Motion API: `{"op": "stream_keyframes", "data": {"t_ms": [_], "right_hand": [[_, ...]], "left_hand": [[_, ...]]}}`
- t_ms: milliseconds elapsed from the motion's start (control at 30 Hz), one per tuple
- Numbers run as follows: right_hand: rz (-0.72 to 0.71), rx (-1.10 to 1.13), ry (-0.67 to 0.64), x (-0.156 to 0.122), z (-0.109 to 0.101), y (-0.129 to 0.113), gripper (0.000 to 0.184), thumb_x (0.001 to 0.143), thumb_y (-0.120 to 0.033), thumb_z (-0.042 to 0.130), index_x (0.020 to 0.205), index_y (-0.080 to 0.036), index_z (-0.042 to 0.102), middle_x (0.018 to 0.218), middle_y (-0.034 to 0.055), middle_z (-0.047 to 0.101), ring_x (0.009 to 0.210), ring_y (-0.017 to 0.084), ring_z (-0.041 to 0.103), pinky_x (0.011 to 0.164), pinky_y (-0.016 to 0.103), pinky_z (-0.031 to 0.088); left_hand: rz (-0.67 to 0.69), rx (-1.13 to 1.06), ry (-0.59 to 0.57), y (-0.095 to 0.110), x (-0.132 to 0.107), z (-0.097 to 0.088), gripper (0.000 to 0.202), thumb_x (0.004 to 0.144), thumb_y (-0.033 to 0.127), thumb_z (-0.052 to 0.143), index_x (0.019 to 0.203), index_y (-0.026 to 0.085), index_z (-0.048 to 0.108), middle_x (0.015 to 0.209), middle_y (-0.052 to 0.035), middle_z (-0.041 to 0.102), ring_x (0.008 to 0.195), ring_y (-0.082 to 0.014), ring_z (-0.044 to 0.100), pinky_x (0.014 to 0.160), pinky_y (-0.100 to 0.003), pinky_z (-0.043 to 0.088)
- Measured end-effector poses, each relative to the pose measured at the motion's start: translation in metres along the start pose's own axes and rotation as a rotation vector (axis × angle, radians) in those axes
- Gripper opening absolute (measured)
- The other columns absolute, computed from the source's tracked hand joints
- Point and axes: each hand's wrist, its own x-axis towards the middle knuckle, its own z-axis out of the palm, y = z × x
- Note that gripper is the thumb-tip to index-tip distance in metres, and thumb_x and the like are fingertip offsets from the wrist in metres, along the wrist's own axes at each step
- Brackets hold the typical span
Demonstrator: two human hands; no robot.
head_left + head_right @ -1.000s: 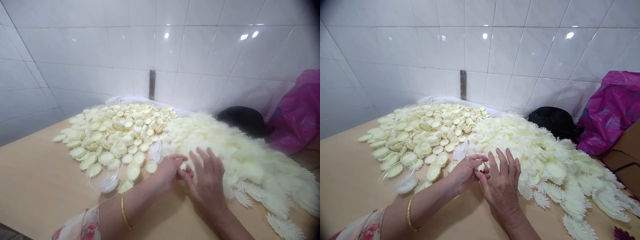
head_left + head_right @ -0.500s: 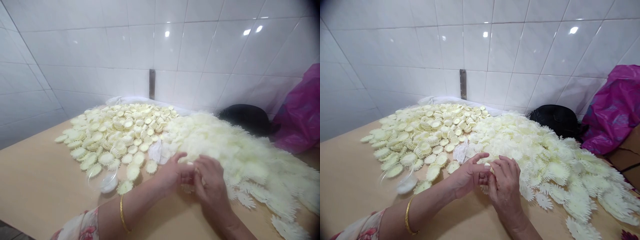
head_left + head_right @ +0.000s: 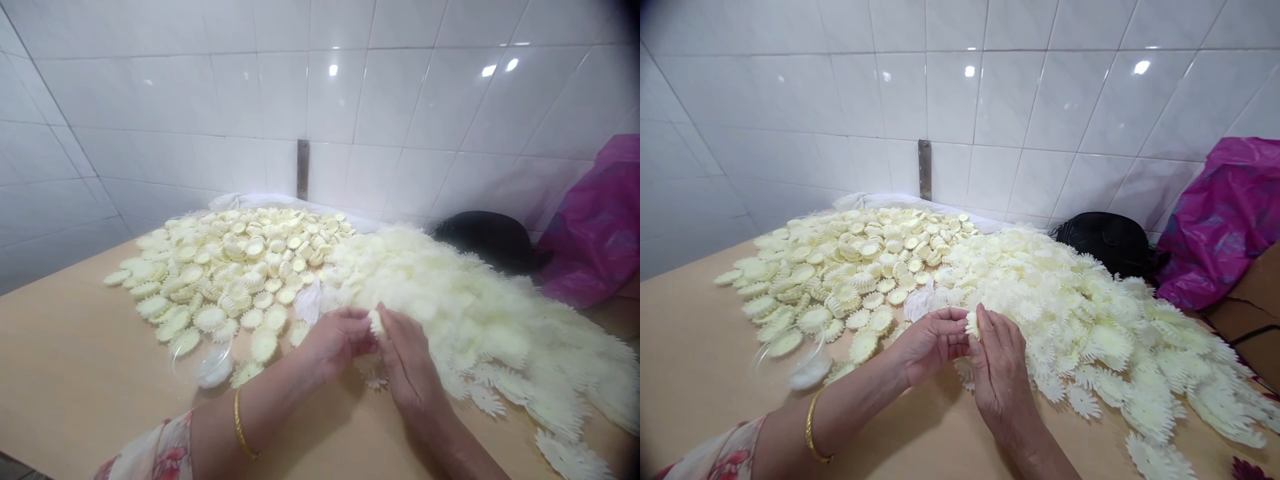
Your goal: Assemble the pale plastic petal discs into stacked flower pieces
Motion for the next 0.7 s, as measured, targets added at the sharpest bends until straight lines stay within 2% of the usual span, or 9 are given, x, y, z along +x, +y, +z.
{"op": "stream_keyframes", "data": {"t_ms": [100, 267, 400, 500, 600, 700], "right_hand": [[-0.02, -0.045, -0.021, 0.0, -0.001, 0.002, 0.035, 0.088, -0.022, 0.035, 0.121, -0.015, 0.047, 0.106, 0.0124, 0.058, 0.098, 0.024, 0.049, 0.083, 0.044, 0.039], [0.036, -0.09, -0.007, 0.002, -0.006, 0.0, 0.028, 0.087, -0.027, 0.038, 0.105, -0.015, 0.056, 0.084, 0.0094, 0.061, 0.08, 0.022, 0.052, 0.071, 0.039, 0.041], [0.07, -0.082, 0.038, 0.003, -0.014, -0.004, 0.018, 0.086, -0.029, 0.042, 0.082, -0.018, 0.057, 0.071, 0.0038, 0.06, 0.068, 0.019, 0.053, 0.065, 0.032, 0.041], [0.036, -0.12, 0.058, 0.003, -0.015, -0.004, 0.019, 0.086, -0.028, 0.043, 0.072, -0.019, 0.054, 0.06, 0.0008, 0.058, 0.06, 0.017, 0.052, 0.065, 0.032, 0.041], [0.012, -0.194, 0.067, 0.001, -0.012, -0.002, 0.019, 0.086, -0.027, 0.043, 0.075, -0.018, 0.056, 0.061, 0.0027, 0.061, 0.06, 0.019, 0.054, 0.064, 0.033, 0.042], [-0.011, -0.255, 0.106, -0.002, -0.007, 0.0, 0.021, 0.084, -0.024, 0.04, 0.093, -0.014, 0.057, 0.072, 0.0078, 0.066, 0.069, 0.022, 0.058, 0.061, 0.034, 0.044]], "left_hand": [[0.061, 0.069, 0.008, -0.003, 0.001, -0.002, 0.016, 0.065, 0.003, 0.059, 0.076, 0.013, 0.051, 0.057, -0.0004, 0.055, 0.053, -0.0115, 0.056, 0.063, -0.028, 0.045], [0.117, 0.228, 0.007, -0.009, -0.001, -0.003, 0.014, 0.067, 0.017, 0.063, 0.076, 0.014, 0.053, 0.062, -0.0013, 0.056, 0.057, -0.0122, 0.055, 0.065, -0.031, 0.044], [0.34, 0.483, -0.028, -0.011, -0.006, -0.001, 0.01, 0.07, 0.023, 0.06, 0.07, 0.012, 0.06, 0.066, -0.0017, 0.055, 0.065, -0.011, 0.05, 0.067, -0.027, 0.039], [0.409, 0.594, -0.051, -0.011, -0.01, 0.003, 0.015, 0.073, 0.025, 0.055, 0.072, 0.012, 0.062, 0.066, -0.002, 0.054, 0.066, -0.0112, 0.048, 0.066, -0.026, 0.038], [0.431, 0.715, -0.046, -0.012, -0.015, 0.006, 0.021, 0.076, 0.031, 0.051, 0.083, 0.013, 0.061, 0.068, -0.0016, 0.053, 0.067, -0.0124, 0.048, 0.064, -0.026, 0.037], [0.524, 0.906, -0.002, -0.013, -0.019, 0.005, 0.022, 0.076, 0.034, 0.051, 0.088, 0.016, 0.058, 0.071, -0.0012, 0.053, 0.065, -0.0128, 0.046, 0.059, -0.025, 0.035]]}}
